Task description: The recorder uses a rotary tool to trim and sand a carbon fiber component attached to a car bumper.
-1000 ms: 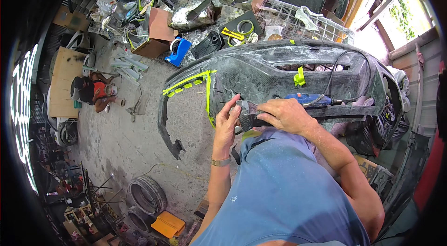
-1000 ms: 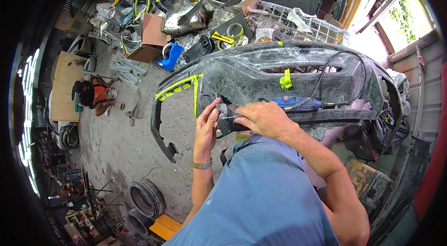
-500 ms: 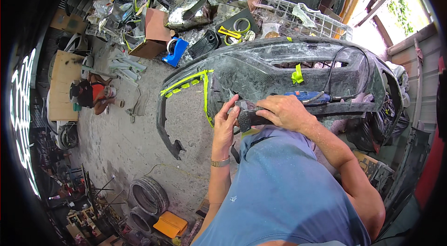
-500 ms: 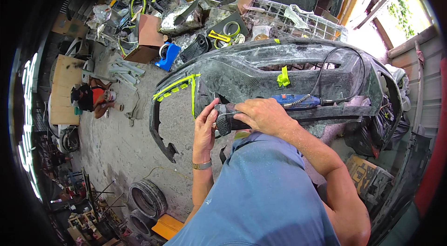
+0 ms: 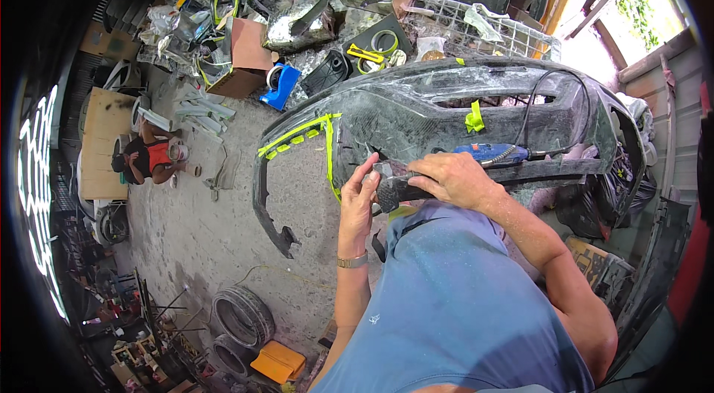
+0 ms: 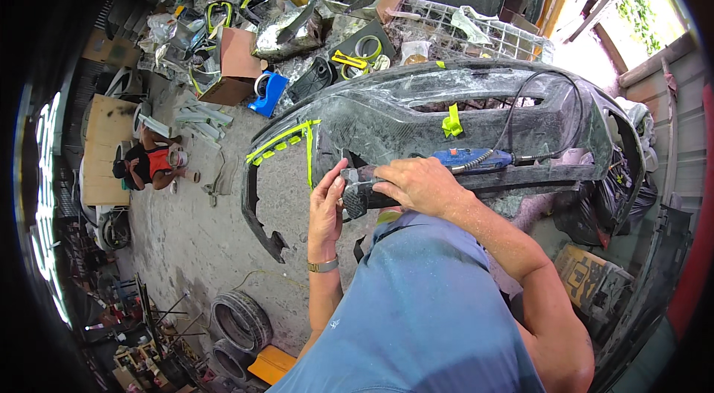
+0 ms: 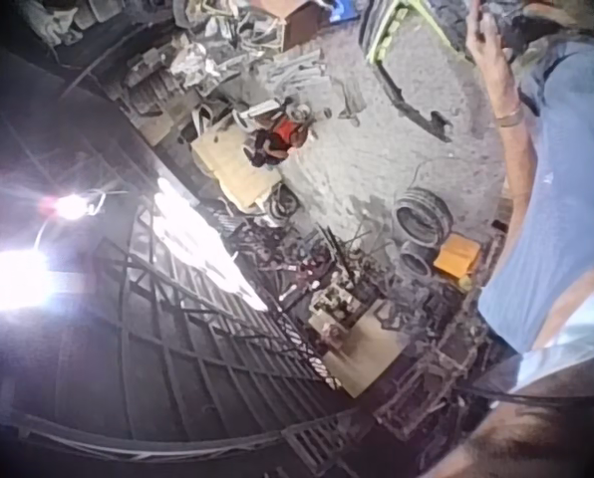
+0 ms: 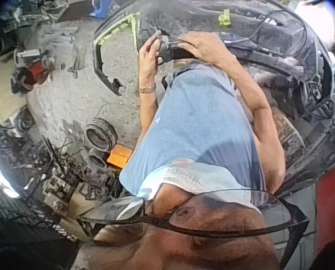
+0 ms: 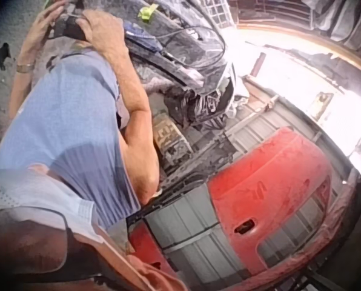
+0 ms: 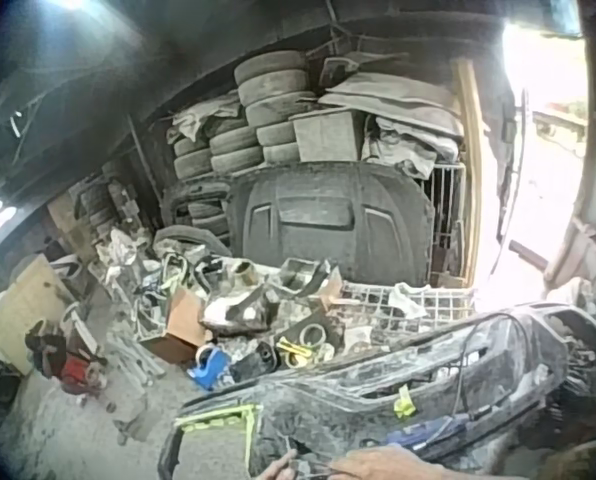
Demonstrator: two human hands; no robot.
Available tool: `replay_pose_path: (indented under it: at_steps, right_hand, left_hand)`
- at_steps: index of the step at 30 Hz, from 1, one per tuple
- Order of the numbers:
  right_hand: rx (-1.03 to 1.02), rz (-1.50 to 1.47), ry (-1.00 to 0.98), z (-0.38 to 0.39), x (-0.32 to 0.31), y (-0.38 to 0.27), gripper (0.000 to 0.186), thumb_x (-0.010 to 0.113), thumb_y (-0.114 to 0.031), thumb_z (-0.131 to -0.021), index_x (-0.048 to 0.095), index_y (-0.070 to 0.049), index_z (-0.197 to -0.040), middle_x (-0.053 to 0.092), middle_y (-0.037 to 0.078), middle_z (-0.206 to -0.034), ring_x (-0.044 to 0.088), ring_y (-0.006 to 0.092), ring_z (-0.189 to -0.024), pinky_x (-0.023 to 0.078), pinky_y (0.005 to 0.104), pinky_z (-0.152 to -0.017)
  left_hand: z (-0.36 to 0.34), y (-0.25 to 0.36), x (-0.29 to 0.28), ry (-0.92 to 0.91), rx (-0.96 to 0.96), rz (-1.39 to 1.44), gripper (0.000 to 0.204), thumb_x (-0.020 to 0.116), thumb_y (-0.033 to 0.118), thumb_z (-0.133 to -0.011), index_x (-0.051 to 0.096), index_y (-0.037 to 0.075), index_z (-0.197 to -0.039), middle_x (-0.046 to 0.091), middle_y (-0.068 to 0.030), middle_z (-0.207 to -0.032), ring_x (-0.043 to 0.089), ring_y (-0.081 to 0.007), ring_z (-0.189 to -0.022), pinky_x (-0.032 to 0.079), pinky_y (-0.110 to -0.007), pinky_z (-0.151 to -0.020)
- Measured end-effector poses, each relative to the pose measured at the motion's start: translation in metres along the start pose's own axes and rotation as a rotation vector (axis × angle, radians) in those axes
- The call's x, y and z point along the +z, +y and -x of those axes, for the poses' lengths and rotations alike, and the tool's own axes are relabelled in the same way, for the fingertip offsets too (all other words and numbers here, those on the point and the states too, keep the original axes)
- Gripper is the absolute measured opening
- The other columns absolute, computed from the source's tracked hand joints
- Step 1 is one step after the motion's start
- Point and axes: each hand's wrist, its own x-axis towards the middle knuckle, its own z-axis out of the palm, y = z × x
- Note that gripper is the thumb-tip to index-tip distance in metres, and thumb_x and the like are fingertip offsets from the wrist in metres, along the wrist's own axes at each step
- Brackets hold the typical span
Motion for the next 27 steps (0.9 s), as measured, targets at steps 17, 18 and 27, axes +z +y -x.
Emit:
replay_pose_path:
  at_steps: [17, 18, 27]
  right_hand:
    - [-0.022, -0.006, -0.005, 0.001, 0.007, -0.002, 0.028, 0.063, -0.032, -0.091, 0.066, -0.009, -0.107, 0.066, 0.010, -0.086, 0.066, 0.0303, -0.081, 0.051, 0.0414, -0.067]
    - [-0.027, 0.001, 0.005, 0.000, 0.007, -0.003, 0.028, 0.063, -0.032, -0.091, 0.066, -0.009, -0.107, 0.066, 0.010, -0.086, 0.066, 0.0302, -0.081, 0.051, 0.0414, -0.067]
    - [-0.066, -0.031, 0.044, 0.000, 0.000, -0.012, 0.028, 0.061, -0.037, -0.092, 0.065, -0.013, -0.106, 0.064, 0.008, -0.081, 0.066, 0.0298, -0.079, 0.052, 0.0419, -0.065]
  left_hand:
    - [0.004, -0.004, -0.005, 0.001, 0.013, 0.003, 0.040, 0.063, 0.016, -0.096, 0.057, 0.003, -0.134, 0.055, 0.0077, -0.092, 0.042, 0.0009, -0.065, 0.036, -0.016, -0.055]
    - [0.004, -0.003, -0.005, 0.010, 0.005, 0.028, 0.040, 0.063, 0.016, -0.096, 0.058, 0.004, -0.134, 0.056, 0.0081, -0.088, 0.042, 0.0007, -0.063, 0.036, -0.016, -0.055]
    - [0.001, 0.006, -0.003, -0.034, -0.003, 0.164, 0.038, 0.060, 0.017, -0.098, 0.056, -0.001, -0.132, 0.068, -0.0011, -0.102, 0.064, -0.0044, -0.085, 0.051, -0.020, -0.073]
